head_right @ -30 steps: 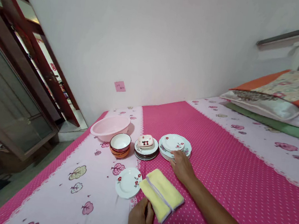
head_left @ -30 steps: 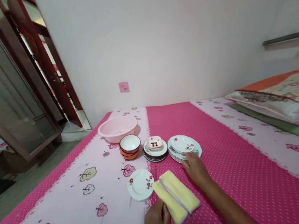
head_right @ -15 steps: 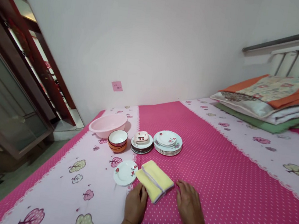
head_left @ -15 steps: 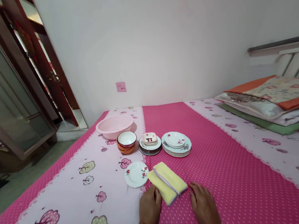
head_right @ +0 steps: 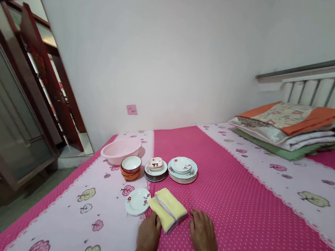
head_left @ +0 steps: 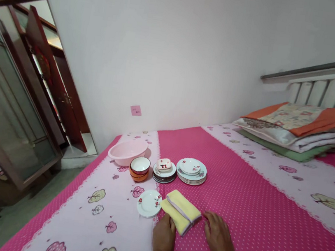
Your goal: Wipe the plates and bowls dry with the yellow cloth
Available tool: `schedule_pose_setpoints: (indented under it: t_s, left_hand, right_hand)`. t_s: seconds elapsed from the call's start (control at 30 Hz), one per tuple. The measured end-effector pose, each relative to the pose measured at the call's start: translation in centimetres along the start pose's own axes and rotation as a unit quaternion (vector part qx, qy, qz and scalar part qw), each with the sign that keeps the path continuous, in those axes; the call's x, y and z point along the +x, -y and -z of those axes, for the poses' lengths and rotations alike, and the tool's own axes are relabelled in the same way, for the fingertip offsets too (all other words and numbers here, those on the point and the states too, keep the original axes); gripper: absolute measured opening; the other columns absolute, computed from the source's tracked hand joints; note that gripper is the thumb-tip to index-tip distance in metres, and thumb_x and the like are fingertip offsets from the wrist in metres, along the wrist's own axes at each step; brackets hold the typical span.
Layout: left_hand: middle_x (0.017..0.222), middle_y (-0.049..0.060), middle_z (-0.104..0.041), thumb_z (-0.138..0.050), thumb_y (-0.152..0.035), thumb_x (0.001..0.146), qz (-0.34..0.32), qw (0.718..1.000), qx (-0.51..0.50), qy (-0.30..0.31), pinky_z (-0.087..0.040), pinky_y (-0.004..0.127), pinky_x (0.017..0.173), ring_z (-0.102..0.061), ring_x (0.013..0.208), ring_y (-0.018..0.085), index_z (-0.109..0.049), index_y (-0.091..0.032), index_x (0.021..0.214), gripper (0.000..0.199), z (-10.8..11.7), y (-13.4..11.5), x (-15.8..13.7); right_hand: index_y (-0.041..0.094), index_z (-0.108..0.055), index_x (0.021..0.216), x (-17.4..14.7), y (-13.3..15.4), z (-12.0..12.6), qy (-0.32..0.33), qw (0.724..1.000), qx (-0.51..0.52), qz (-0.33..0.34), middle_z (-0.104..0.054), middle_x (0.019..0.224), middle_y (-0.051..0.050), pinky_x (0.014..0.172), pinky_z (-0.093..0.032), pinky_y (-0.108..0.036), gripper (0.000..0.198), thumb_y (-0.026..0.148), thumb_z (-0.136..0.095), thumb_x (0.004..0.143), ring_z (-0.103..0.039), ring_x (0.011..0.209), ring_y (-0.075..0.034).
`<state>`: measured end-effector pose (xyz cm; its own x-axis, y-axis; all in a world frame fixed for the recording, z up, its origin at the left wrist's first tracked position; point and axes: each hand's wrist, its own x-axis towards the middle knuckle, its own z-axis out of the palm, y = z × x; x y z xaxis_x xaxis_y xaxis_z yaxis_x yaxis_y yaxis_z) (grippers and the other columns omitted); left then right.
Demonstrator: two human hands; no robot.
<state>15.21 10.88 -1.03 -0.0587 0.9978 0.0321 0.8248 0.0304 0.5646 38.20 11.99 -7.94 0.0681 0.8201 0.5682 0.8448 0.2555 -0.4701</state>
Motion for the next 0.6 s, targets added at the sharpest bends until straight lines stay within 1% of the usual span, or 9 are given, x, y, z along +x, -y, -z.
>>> schedule_pose_setpoints:
  t_s: [0.2,0.37,0.5,0.6]
  left_hand:
    - [0.104,0.009,-0.078,-0.04,-0.03,0.102,-0.013,1.0,-0.002,-0.013,-0.04,0.032,0.076,-0.072,0.094,0.023,-0.064,-0.023,0.109,0.026,-0.31,0.38,0.0]
    - [0.103,0.008,-0.078,-0.041,-0.031,0.102,-0.014,0.999,-0.022,-0.018,-0.04,0.032,0.075,-0.072,0.093,0.023,-0.064,-0.023,0.107,0.025,-0.47,0.58,-0.14]
    - [0.103,0.007,-0.078,-0.044,-0.031,0.102,-0.017,0.999,-0.041,-0.026,-0.041,0.031,0.077,-0.071,0.095,0.022,-0.066,-0.024,0.106,0.023,-0.49,0.62,-0.27]
    - [0.101,0.006,-0.079,-0.042,-0.031,0.103,-0.02,0.998,-0.052,-0.033,-0.04,0.031,0.076,-0.071,0.093,0.021,-0.066,-0.024,0.104,0.025,-0.53,0.61,-0.38]
  right_hand:
    - [0.02,-0.068,0.115,0.11,-0.17,-0.25,0.007,1.0,0.0,-0.007,-0.072,0.116,-0.012,0.101,-0.044,-0.044,0.031,0.023,-0.045,0.095,-0.064,0.111,-0.028]
    - [0.019,-0.069,0.112,0.28,-0.23,-0.07,0.016,1.0,-0.01,-0.005,-0.073,0.113,-0.012,0.098,-0.046,-0.044,0.031,0.023,-0.043,0.094,-0.064,0.109,-0.029]
    - [0.019,-0.069,0.111,0.36,-0.38,-0.1,0.015,1.0,-0.013,0.004,-0.073,0.112,-0.012,0.098,-0.047,-0.044,0.031,0.023,-0.043,0.094,-0.065,0.108,-0.029]
    - [0.021,-0.069,0.11,0.36,-0.63,-0.2,0.012,1.0,-0.011,0.007,-0.073,0.112,-0.012,0.098,-0.047,-0.045,0.031,0.024,-0.043,0.094,-0.065,0.108,-0.029]
